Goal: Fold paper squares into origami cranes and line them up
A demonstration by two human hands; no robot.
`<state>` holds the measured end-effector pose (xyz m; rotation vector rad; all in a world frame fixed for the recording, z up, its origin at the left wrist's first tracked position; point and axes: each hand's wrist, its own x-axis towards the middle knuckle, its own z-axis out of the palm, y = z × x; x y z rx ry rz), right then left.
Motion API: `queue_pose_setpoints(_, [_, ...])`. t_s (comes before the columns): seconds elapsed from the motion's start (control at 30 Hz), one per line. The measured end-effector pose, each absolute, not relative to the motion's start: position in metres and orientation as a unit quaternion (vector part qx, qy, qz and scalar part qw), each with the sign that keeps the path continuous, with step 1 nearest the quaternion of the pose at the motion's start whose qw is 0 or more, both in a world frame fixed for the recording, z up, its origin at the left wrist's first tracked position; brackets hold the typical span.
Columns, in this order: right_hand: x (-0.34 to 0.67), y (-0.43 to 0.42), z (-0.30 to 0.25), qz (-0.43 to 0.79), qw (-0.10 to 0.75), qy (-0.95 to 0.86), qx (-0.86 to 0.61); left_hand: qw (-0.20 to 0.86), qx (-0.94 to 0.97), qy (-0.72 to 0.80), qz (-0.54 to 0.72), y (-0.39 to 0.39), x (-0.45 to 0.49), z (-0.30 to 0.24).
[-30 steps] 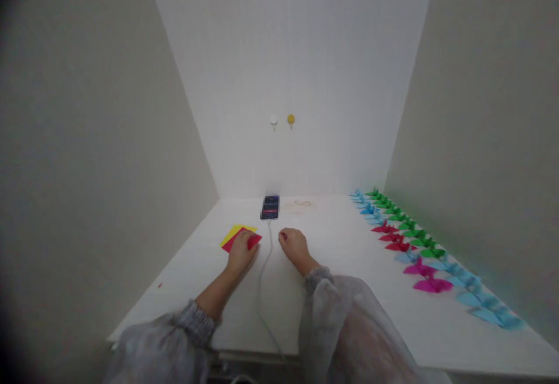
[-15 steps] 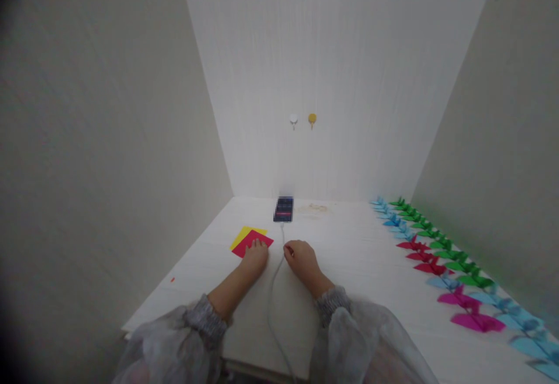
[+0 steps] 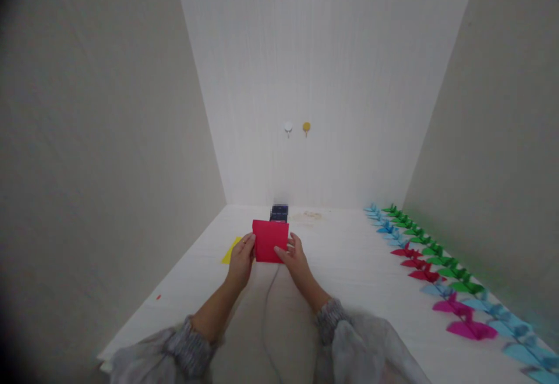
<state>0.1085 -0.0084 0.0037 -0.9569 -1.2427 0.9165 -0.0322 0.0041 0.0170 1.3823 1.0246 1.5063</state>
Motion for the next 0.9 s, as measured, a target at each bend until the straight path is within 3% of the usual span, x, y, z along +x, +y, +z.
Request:
queue_pose_setpoints(0.07, [0.109, -0.011, 0.008, 0.49, 0.61, -0.506, -0.363, 0.526, 0.491, 0.348, 0.601, 0.005, -0.023, 0.016])
queue_pose_setpoints(0.17, [0.116, -0.011, 0.006, 0.526, 0.604, -0.467, -0.376, 0.6, 0.441, 0.315, 0.589, 0.008, -0.012, 0.015])
queue_pose_setpoints(0.53, [0.168, -0.012, 0.002, 0.544, 0.562, -0.506, -0.364, 0.66, 0.472, 0.318, 0.49, 0.019, 0.006, -0.004])
queue_pose_setpoints(0.7, [0.176, -0.009, 0.002, 0.468, 0.574, -0.538, -0.402, 0.619, 0.52, 0.314, 0.498, 0.016, 0.001, 0.002])
queue_pose_setpoints(0.9, [0.183, -0.011, 0.01, 0.257, 0.579, -0.678, -0.372, 0.456, 0.593, 0.371, 0.55, 0.024, -0.01, 0.0])
